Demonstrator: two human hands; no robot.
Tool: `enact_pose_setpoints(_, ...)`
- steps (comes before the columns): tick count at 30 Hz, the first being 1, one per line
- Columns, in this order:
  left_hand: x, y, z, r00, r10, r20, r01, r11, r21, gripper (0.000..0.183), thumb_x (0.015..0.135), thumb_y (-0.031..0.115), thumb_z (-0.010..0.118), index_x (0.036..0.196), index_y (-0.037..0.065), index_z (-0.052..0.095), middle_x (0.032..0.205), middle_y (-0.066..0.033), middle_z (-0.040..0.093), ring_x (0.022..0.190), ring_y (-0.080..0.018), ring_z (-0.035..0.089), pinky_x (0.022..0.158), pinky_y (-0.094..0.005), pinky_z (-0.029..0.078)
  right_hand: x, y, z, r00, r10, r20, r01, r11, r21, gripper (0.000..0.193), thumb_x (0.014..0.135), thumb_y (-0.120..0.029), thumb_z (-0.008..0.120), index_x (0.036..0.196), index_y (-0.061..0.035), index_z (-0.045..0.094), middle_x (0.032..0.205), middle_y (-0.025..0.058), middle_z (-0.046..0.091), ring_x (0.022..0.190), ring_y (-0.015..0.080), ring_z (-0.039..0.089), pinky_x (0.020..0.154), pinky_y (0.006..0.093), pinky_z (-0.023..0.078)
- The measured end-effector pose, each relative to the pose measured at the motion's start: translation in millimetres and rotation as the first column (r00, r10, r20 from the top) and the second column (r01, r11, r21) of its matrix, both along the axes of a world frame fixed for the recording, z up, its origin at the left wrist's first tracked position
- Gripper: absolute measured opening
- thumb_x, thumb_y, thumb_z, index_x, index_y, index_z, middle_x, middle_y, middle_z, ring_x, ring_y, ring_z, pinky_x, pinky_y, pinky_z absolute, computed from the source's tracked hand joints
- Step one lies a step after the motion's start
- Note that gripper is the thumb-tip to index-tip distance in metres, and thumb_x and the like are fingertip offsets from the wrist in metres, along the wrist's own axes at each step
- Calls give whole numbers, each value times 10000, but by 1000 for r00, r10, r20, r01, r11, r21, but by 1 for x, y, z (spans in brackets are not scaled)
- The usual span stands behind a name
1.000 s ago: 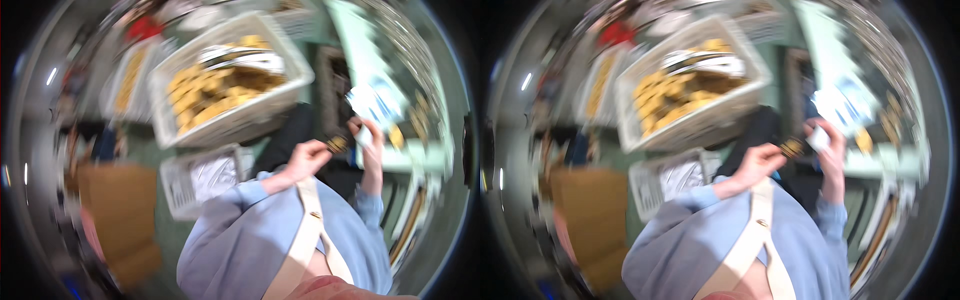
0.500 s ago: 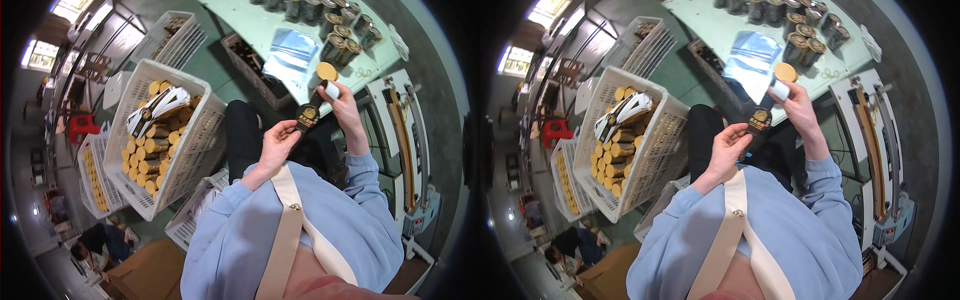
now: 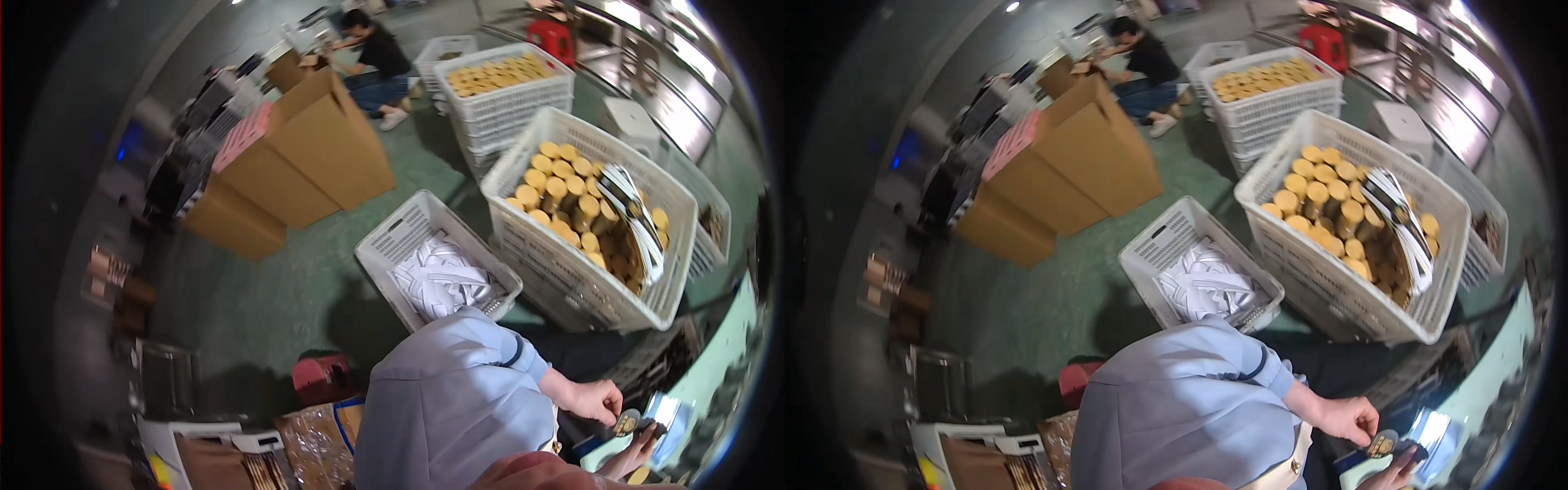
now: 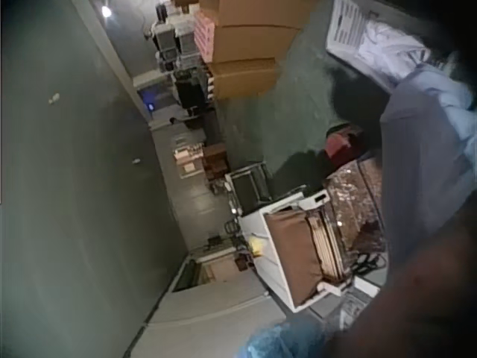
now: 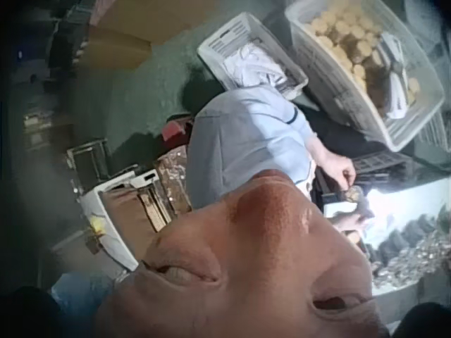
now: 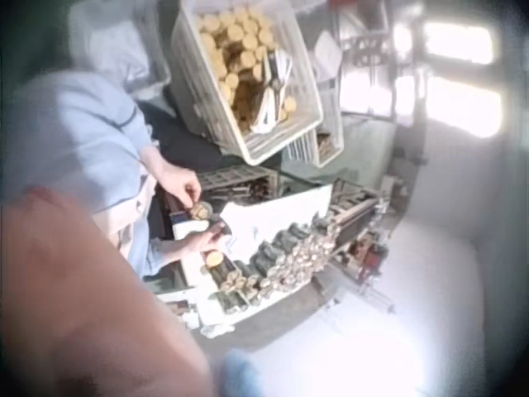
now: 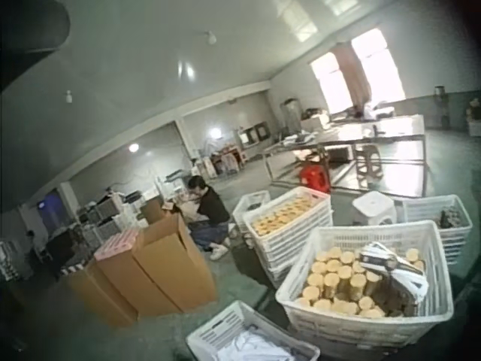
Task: The person picks up cylindrical jars from a white crate, applies a label to the lid, and places the jar into a clear plastic bag. They then use a heat sealing machine to seal the bag and place the finished product on a table. The process is repeated for multiple jars.
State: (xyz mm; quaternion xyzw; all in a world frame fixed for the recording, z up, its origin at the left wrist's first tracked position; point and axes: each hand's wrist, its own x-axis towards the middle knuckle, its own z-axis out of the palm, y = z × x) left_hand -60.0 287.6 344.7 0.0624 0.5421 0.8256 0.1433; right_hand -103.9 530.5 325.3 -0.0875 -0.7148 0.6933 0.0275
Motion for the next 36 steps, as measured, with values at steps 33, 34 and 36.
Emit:
enact_pose_setpoints(33, -5, -17, 5, 996, 24, 83, -29, 998, 51, 144, 845, 73, 695, 926, -28, 632, 798, -32, 660, 737, -91, 608, 659, -262, 496, -22, 35, -34, 905, -190, -380, 414, 591, 692, 890, 829, -310, 807, 1504, -8, 313, 1480, 194, 394, 1343, 326, 408, 1145, 440, 341)
enact_pose_setpoints(34, -5, -15, 2, 997, 25, 79, -28, 999, 45, 147, 844, 73, 695, 931, -28, 634, 800, -34, 661, 740, -92, 610, 660, -263, 497, -20, 38, -34, 903, -194, -384, 421, 585, 693, 899, 823, -308, 812, 1506, -7, 310, 1483, 195, 391, 1348, 327, 404, 1148, 442, 338)
enact_pose_setpoints(36, -5, -12, -2, 997, 11, 71, -15, 998, 55, 147, 844, 72, 693, 933, -28, 635, 803, -35, 662, 746, -92, 611, 664, -264, 497, -18, 43, -37, 897, -205, -392, 435, 570, 698, 919, 812, -304, 823, 1509, -7, 303, 1488, 196, 384, 1357, 331, 395, 1154, 445, 332)
